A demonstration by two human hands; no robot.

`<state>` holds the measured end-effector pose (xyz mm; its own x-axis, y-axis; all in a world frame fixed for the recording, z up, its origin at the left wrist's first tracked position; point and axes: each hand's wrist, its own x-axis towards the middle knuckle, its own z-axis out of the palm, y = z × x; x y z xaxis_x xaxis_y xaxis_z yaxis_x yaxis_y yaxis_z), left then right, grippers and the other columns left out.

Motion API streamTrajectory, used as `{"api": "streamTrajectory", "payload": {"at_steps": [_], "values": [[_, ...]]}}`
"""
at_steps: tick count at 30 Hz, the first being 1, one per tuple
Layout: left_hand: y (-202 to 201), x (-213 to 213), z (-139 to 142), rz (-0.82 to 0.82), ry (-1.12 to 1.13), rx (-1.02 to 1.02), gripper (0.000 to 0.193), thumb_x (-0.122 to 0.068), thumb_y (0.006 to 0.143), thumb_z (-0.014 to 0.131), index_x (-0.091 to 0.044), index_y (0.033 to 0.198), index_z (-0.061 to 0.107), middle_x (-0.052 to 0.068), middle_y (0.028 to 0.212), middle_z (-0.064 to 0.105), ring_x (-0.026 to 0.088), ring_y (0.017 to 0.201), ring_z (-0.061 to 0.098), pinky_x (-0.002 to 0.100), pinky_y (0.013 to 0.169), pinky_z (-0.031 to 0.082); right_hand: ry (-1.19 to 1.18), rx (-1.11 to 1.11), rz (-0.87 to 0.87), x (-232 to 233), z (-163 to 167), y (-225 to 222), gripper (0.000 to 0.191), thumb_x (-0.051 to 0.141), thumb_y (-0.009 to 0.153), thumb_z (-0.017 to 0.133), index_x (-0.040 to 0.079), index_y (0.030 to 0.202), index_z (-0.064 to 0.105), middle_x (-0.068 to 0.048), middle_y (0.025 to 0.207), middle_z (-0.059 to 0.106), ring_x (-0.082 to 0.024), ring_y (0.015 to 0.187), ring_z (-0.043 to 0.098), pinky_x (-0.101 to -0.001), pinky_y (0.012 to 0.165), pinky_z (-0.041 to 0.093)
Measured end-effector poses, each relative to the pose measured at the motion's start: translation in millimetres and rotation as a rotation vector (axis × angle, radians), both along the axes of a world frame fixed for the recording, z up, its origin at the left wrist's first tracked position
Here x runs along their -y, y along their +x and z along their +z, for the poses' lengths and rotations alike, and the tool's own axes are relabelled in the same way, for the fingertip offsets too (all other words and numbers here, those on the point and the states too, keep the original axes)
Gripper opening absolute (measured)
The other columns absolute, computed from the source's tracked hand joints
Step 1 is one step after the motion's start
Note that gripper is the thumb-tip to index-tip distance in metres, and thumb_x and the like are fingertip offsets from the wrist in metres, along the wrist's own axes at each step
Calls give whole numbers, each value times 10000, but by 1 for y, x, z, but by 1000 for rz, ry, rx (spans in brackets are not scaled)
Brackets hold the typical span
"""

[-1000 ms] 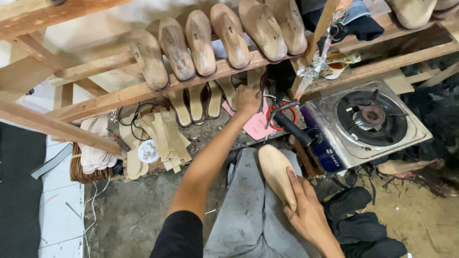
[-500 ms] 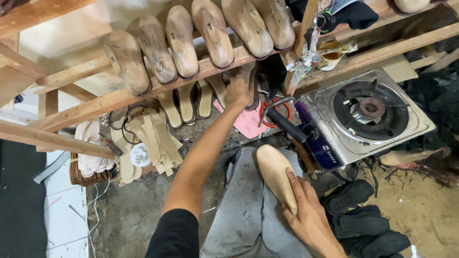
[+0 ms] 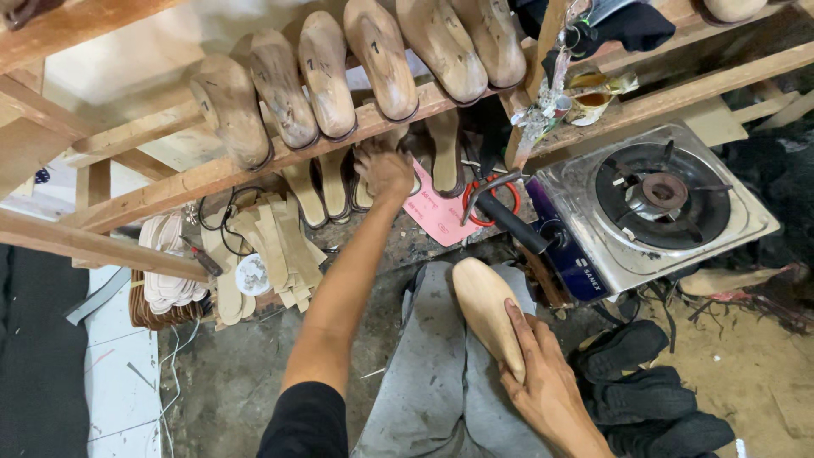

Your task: The person sits on the floor of a shoe workshop, fits an insole onto a wooden shoe last, and taps it into place with a hammer. They turn the last over to check the fit, then place the finished last on a wooden shelf rack and pick up another last to repeat the work.

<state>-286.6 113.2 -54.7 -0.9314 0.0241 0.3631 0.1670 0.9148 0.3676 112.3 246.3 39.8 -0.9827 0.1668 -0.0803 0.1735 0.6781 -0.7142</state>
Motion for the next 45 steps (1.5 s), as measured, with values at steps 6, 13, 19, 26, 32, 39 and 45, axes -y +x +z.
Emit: {"api": "streamTrajectory", "payload": {"at_steps": [6, 13, 19, 26, 32, 39, 45], "values": [[8, -57, 0, -155, 104, 187, 846, -489, 796, 806, 67, 1369, 528, 343, 1410, 439, 552, 1307, 473, 557, 1035, 458, 7, 58, 24, 6, 0, -4, 1017, 133, 737, 736, 249, 1618, 241, -193, 1449, 454, -425, 1249, 505, -456, 999, 464], [-1, -75, 1, -166, -46, 428, 680, -443, 756, 820, -1, 1243, 649, 240, 1387, 528, 404, 1250, 554, 493, 1051, 460, 20, 23, -12, 3, -3, -2, 995, 136, 745, 734, 239, 1613, 259, -208, 1408, 455, -434, 1254, 506, -452, 1000, 473], [-21, -54, 1, -180, 42, 583, 642, -571, 955, 679, -2, 1241, 761, 251, 1313, 711, 358, 1226, 686, 441, 1061, 528, 10, -8, -3, 2, -1, -4, 951, 123, 746, 737, 224, 1566, 266, -198, 1386, 480, -425, 1238, 532, -453, 998, 483], [97, 27, 5, -489, 1369, 757, 859, -336, 877, 721, -100, 1604, 332, 154, 1088, 516, 215, 866, 529, 372, 698, 483, 18, -4, -38, 5, 1, 3, 978, 121, 746, 747, 245, 1603, 291, -193, 1399, 484, -424, 1227, 540, -447, 980, 490], [267, 116, 52, -573, 1774, 661, 822, -147, 865, 629, -100, 1569, 207, 215, 1458, 500, 363, 1222, 601, 539, 927, 566, -12, -21, -114, 8, -6, 28, 909, 98, 723, 757, 164, 1542, 370, -186, 1337, 543, -376, 1216, 579, -399, 1001, 476], [301, 146, 77, -834, 2031, 434, 759, -466, 1049, 499, -111, 1636, 175, 201, 1599, 414, 404, 1330, 573, 554, 988, 574, -637, -31, -272, 47, -1, 44, 874, 81, 746, 777, 78, 1550, 435, -129, 1435, 612, -214, 1286, 587, -345, 1056, 444], [333, 127, 74, -489, 1854, 399, 740, -535, 1044, 462, -119, 1613, 239, 142, 1622, 389, 247, 1461, 466, 417, 1221, 398, -758, -172, -140, 104, 26, 57, 896, 71, 768, 775, 20, 1572, 383, -139, 1439, 605, -201, 1287, 584, -343, 1079, 442]]}}
